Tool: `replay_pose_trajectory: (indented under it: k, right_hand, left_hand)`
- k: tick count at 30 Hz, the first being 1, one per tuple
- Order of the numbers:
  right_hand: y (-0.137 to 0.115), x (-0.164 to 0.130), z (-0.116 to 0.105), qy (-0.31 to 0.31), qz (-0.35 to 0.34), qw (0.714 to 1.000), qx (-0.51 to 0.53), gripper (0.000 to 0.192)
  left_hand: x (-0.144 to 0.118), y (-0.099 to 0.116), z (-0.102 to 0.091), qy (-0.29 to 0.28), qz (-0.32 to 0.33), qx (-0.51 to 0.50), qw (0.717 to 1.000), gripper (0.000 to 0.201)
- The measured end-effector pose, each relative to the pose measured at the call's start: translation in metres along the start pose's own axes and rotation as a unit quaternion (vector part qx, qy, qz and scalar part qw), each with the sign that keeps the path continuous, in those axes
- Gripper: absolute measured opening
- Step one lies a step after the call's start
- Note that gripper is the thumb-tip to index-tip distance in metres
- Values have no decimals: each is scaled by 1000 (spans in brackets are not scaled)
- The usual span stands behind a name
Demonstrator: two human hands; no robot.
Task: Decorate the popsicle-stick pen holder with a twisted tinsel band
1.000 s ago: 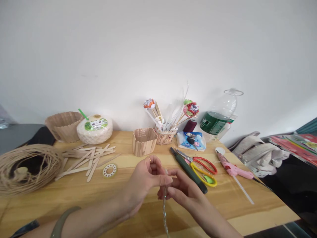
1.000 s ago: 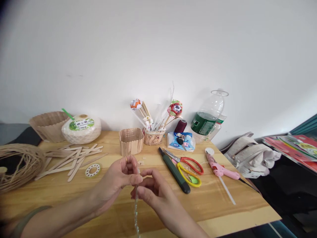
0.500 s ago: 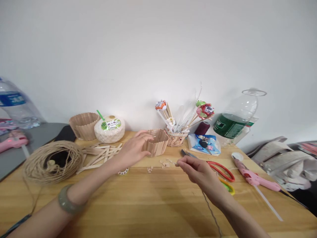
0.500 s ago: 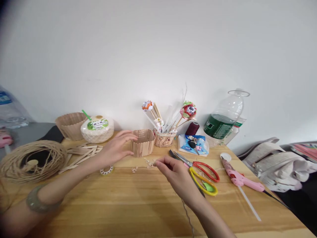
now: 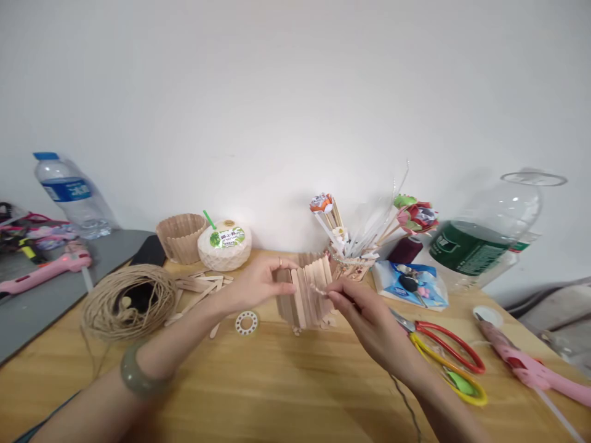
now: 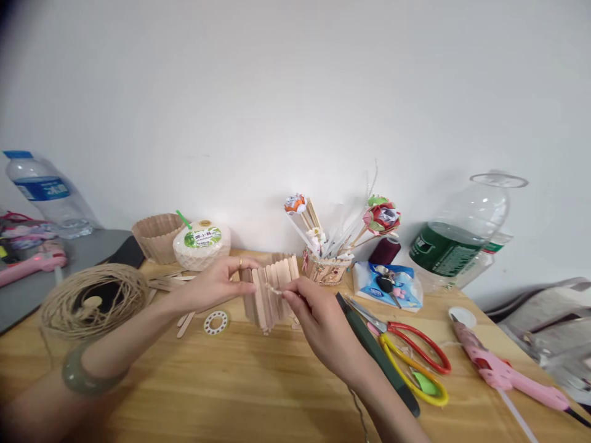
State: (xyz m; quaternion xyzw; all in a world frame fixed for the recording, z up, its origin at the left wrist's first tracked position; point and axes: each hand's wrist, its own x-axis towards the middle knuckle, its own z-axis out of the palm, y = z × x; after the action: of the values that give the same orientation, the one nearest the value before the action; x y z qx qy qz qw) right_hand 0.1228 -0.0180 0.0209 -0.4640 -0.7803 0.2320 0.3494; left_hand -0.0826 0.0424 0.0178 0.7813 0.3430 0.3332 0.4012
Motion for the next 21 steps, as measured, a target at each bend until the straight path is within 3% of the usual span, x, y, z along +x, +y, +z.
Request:
replay_pose_trajectory:
  k: [2, 5, 12, 21]
  right_hand:
    - [-11, -3, -4, -41, -6, 999, 25, 22]
    - [-23, -10, -6, -96, -2, 995, 36, 25]
    - [-22, -20, 0, -124, 46, 991, -11, 29]
    - [-26, -15, 3, -161, 76, 984, -27, 33]
  left_hand:
    - [-15, 10, 2, -42, -40, -109, 992, 19]
    - [-32, 21, 9, -63, -84, -176, 979, 18]
    - [-36, 16, 19, -78, -109, -166, 977, 12]
    - [-32, 10, 18, -124, -76, -129, 981, 11]
